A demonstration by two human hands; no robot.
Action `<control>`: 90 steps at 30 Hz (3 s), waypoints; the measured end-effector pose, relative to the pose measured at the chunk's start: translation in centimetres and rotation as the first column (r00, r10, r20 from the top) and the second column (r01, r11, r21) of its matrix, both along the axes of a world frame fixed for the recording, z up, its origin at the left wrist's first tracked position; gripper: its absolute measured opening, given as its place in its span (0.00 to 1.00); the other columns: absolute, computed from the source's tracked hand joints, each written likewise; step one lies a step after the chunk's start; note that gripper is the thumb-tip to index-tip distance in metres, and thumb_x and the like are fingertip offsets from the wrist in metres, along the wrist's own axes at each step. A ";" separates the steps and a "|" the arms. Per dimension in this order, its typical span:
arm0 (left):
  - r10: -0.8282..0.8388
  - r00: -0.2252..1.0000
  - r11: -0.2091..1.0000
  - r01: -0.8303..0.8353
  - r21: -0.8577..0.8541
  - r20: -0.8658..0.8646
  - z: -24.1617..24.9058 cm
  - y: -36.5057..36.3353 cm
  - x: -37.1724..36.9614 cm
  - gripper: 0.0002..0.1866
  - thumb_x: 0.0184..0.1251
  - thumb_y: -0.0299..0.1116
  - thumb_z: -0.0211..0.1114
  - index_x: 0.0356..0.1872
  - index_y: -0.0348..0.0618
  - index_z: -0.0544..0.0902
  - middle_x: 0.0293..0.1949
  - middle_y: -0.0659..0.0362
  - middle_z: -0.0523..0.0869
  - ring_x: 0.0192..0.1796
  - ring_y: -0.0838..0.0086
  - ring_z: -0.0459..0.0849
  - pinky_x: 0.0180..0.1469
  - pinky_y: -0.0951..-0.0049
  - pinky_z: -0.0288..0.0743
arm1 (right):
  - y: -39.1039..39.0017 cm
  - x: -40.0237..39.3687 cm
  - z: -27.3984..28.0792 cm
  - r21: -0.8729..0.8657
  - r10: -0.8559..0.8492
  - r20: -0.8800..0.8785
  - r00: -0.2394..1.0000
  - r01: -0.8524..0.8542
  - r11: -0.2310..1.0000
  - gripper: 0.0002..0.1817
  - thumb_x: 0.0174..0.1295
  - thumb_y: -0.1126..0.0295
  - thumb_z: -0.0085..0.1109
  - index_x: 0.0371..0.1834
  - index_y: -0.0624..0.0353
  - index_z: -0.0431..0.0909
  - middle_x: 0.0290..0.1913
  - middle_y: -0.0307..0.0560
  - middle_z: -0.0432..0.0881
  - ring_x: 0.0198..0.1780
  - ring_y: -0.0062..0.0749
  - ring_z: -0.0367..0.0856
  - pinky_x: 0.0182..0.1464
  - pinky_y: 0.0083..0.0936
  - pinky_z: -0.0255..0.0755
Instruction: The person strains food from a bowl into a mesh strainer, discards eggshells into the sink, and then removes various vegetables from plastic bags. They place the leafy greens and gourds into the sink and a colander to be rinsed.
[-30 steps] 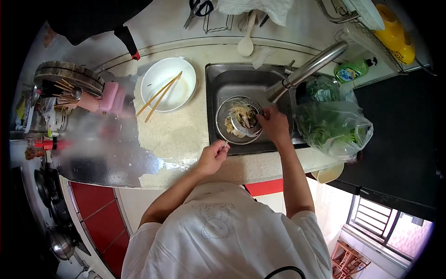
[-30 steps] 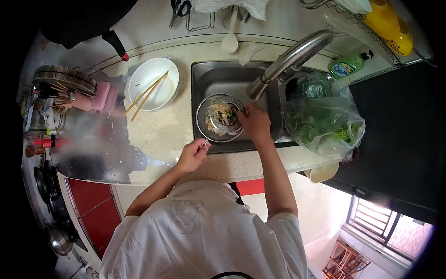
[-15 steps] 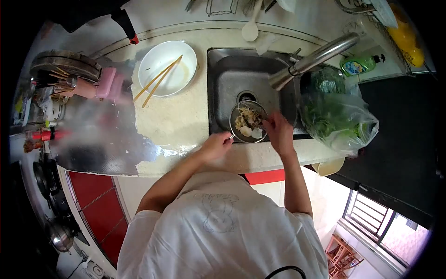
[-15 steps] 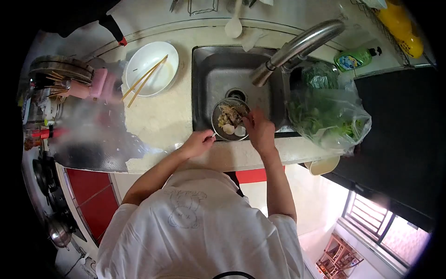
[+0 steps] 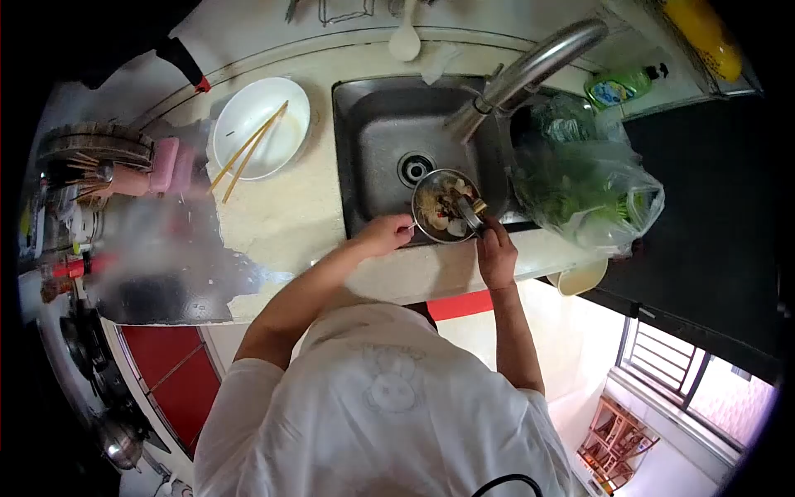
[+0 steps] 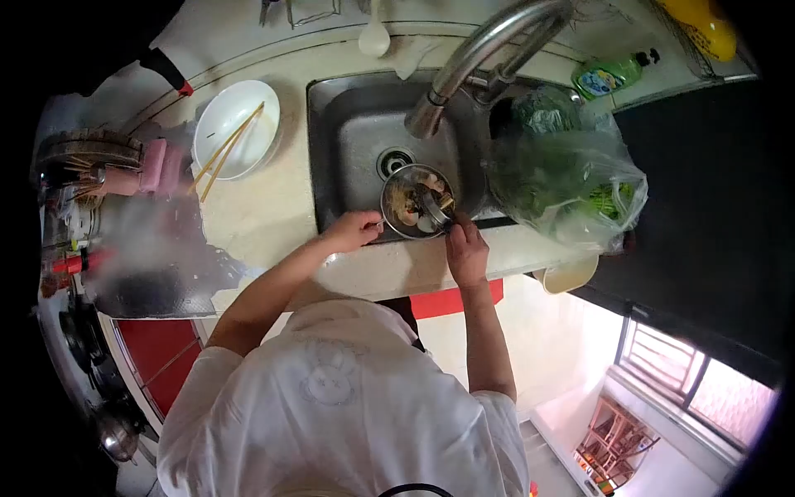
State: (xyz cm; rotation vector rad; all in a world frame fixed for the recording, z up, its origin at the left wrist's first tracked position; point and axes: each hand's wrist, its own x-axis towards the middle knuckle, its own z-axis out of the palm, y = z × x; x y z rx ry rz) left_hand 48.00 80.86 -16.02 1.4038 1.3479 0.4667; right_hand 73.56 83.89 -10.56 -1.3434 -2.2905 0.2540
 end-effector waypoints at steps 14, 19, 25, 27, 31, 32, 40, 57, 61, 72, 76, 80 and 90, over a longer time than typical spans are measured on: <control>-0.073 0.997 0.995 0.075 -0.065 0.033 -0.2 1.6 0.9 0.06 0.63 0.30 0.56 0.35 0.39 0.77 0.26 0.62 0.78 0.32 0.81 0.74 0.35 0.77 0.69 | -1.3 2.6 -1.1 0.090 0.039 -0.002 0.999 -0.039 0.995 0.08 0.47 0.81 0.57 0.32 0.64 0.73 0.43 0.54 0.78 0.43 0.49 0.77 0.42 0.36 0.75; -0.104 0.992 0.989 0.095 0.116 0.071 -2.4 1.8 0.9 0.06 0.63 0.30 0.57 0.35 0.38 0.77 0.28 0.60 0.79 0.33 0.79 0.75 0.37 0.76 0.70 | -1.1 2.7 -2.4 0.073 0.046 0.067 0.997 -0.051 0.996 0.08 0.44 0.76 0.55 0.31 0.60 0.71 0.47 0.48 0.77 0.45 0.45 0.76 0.43 0.38 0.73; -0.147 0.988 0.988 0.145 0.044 0.037 -2.6 2.8 0.7 0.08 0.63 0.30 0.57 0.38 0.36 0.76 0.31 0.61 0.80 0.36 0.79 0.75 0.40 0.77 0.70 | -0.5 2.2 -1.8 0.118 0.011 0.017 1.000 -0.013 0.993 0.08 0.44 0.76 0.57 0.29 0.59 0.71 0.46 0.47 0.79 0.42 0.45 0.76 0.41 0.35 0.73; -0.101 0.984 0.995 0.102 0.003 0.147 -3.1 2.1 0.8 0.08 0.63 0.30 0.57 0.38 0.35 0.75 0.31 0.61 0.80 0.36 0.79 0.75 0.41 0.77 0.70 | -0.7 1.9 -1.4 0.176 -0.037 -0.053 0.998 0.046 0.983 0.08 0.43 0.77 0.58 0.28 0.59 0.71 0.44 0.47 0.79 0.41 0.45 0.76 0.40 0.34 0.74; -0.169 0.984 0.985 0.170 0.022 -0.057 -1.9 2.2 0.5 0.06 0.63 0.29 0.56 0.36 0.36 0.75 0.31 0.61 0.80 0.37 0.80 0.74 0.42 0.77 0.70 | -0.7 2.1 -1.4 0.154 -0.042 -0.005 0.999 0.042 0.987 0.07 0.45 0.78 0.56 0.30 0.60 0.73 0.41 0.48 0.80 0.38 0.44 0.76 0.39 0.35 0.73; -0.135 0.988 0.990 0.131 0.051 0.079 -2.4 1.8 0.5 0.05 0.62 0.28 0.55 0.36 0.37 0.75 0.30 0.62 0.79 0.37 0.80 0.74 0.41 0.77 0.69 | -0.6 1.9 -1.5 0.161 -0.085 -0.127 0.988 0.105 0.981 0.06 0.51 0.79 0.55 0.33 0.60 0.74 0.38 0.49 0.79 0.37 0.43 0.76 0.38 0.35 0.72; -0.066 0.988 0.997 0.072 -0.039 0.140 -2.5 1.4 0.7 0.05 0.62 0.27 0.55 0.36 0.37 0.75 0.31 0.63 0.78 0.36 0.82 0.73 0.40 0.78 0.68 | -0.1 0.8 0.3 0.141 -0.095 -0.147 0.985 0.116 0.983 0.08 0.48 0.80 0.58 0.32 0.60 0.74 0.40 0.48 0.79 0.39 0.45 0.75 0.39 0.34 0.72; 0.203 0.977 0.976 -0.196 0.092 -0.071 1.3 -1.8 -2.9 0.07 0.62 0.31 0.56 0.36 0.38 0.76 0.26 0.56 0.81 0.28 0.75 0.77 0.32 0.74 0.71 | 3.6 -0.8 -1.3 -0.552 -0.418 -0.691 0.590 -0.057 0.832 0.07 0.61 0.72 0.56 0.37 0.63 0.72 0.30 0.40 0.76 0.30 0.21 0.71 0.32 0.21 0.67; 0.317 0.944 0.939 -0.301 0.165 -0.087 3.6 -4.9 -5.6 0.07 0.60 0.32 0.58 0.37 0.41 0.76 0.23 0.53 0.79 0.24 0.71 0.75 0.29 0.71 0.70 | 8.9 -1.8 -3.3 -0.478 -0.311 -0.420 0.852 0.084 0.874 0.09 0.59 0.69 0.57 0.37 0.63 0.72 0.30 0.45 0.78 0.28 0.30 0.74 0.32 0.27 0.68; 0.663 0.740 0.748 -0.662 -0.047 0.114 7.5 -11.2 -7.8 0.06 0.62 0.20 0.52 0.39 0.37 0.75 0.28 0.68 0.73 0.31 0.86 0.68 0.34 0.85 0.64 | 16.0 -8.8 -19.1 -0.912 -0.384 0.003 0.924 0.160 0.378 0.15 0.55 0.64 0.61 0.39 0.64 0.75 0.34 0.52 0.80 0.36 0.40 0.81 0.39 0.36 0.73; 0.675 0.730 0.737 -0.675 -0.045 0.107 7.5 -10.5 -7.4 0.06 0.63 0.21 0.52 0.38 0.37 0.75 0.26 0.69 0.71 0.29 0.87 0.66 0.31 0.86 0.62 | 13.9 -8.1 -24.3 -0.520 -0.201 0.387 0.900 0.393 0.759 0.13 0.55 0.64 0.59 0.40 0.61 0.76 0.39 0.53 0.80 0.42 0.45 0.80 0.43 0.39 0.73; 0.667 0.737 0.743 -0.669 -0.027 0.103 7.4 -9.3 -6.9 0.04 0.64 0.23 0.53 0.37 0.38 0.76 0.24 0.69 0.70 0.27 0.87 0.65 0.30 0.85 0.62 | 13.4 -7.7 -18.5 -0.619 -0.107 0.349 0.931 0.315 0.720 0.10 0.57 0.65 0.57 0.40 0.55 0.78 0.43 0.50 0.80 0.45 0.46 0.78 0.45 0.37 0.72; 0.610 0.783 0.790 -0.613 -0.017 0.120 7.4 -5.1 -5.5 0.04 0.66 0.26 0.55 0.38 0.38 0.76 0.25 0.69 0.73 0.27 0.87 0.67 0.30 0.85 0.64 | 10.3 -10.6 -17.9 -0.671 0.517 0.434 0.738 -0.118 0.732 0.09 0.55 0.69 0.55 0.33 0.60 0.82 0.38 0.50 0.83 0.40 0.42 0.81 0.44 0.38 0.74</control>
